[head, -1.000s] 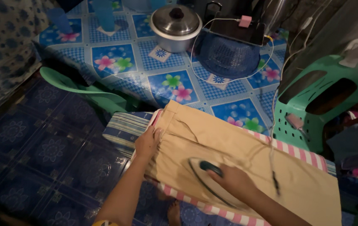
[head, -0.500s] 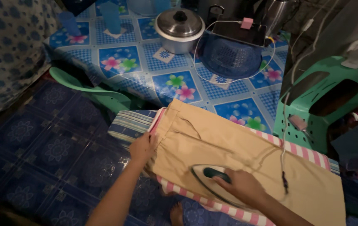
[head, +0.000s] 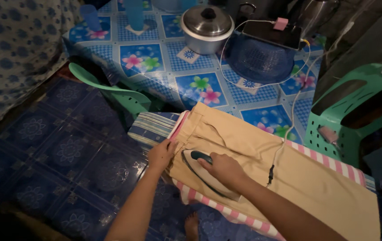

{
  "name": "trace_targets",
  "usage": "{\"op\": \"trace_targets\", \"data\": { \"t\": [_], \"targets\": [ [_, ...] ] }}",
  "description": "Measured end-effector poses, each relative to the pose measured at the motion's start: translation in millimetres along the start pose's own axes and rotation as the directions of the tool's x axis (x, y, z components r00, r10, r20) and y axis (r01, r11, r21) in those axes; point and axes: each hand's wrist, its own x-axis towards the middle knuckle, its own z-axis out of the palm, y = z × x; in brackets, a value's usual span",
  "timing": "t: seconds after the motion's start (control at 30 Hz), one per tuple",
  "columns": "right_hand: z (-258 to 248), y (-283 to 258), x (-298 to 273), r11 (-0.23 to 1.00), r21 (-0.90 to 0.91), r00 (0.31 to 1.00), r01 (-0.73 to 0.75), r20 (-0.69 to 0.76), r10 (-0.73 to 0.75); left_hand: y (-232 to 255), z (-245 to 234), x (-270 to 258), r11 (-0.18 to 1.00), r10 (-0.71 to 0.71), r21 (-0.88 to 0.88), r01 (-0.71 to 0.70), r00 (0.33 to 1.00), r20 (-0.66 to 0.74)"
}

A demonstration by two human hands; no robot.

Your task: The person irons a pair of beige trousers laid out on a striped ironing board. They smooth the fabric with their hands and use a steam iron to press the garment, moving the iron back and forth across the surface.

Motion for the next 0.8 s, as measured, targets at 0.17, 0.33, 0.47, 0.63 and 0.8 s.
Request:
{"op": "trace_targets", "data": {
  "t": [0.17,0.33,0.47,0.63,0.8],
  "targets": [
    [-14.4,9.1,-21.6,0.996,0.006,0.99,-0.091,0.112,0.09,2.1,-1.9,-0.5,1.0,0.014,-0.017,-0.014,1.0,-0.02],
    [-31.7,44.0,-77.0,0.982,-0.04,0.971,-0.184,0.151,0.188,3.5,-3.2,-2.4,1.0,0.016,-0.014,-0.016,1.0,-0.011],
    [-35.6,63.6,-100.2,0.964,-0.087,0.949,-0.253,0.17,0.264,6.0,-5.5,-2.5,1.0,-0.012,-0.003,0.012,1.0,0.01],
    [-33.4,61.4,-95.1,0.985,-0.078,0.978,-0.156,0.126,0.165,7.1,-14.8,-5.6,0.997,-0.026,-0.067,0.03,0.998,0.054],
    [-13.6,22.1,-51.0,1.0,-0.029,0.995,0.003,0.099,0.0,12.1,-17.7,-4.9,0.998,-0.06,-0.006,0.061,0.995,0.078]
  ]
}}
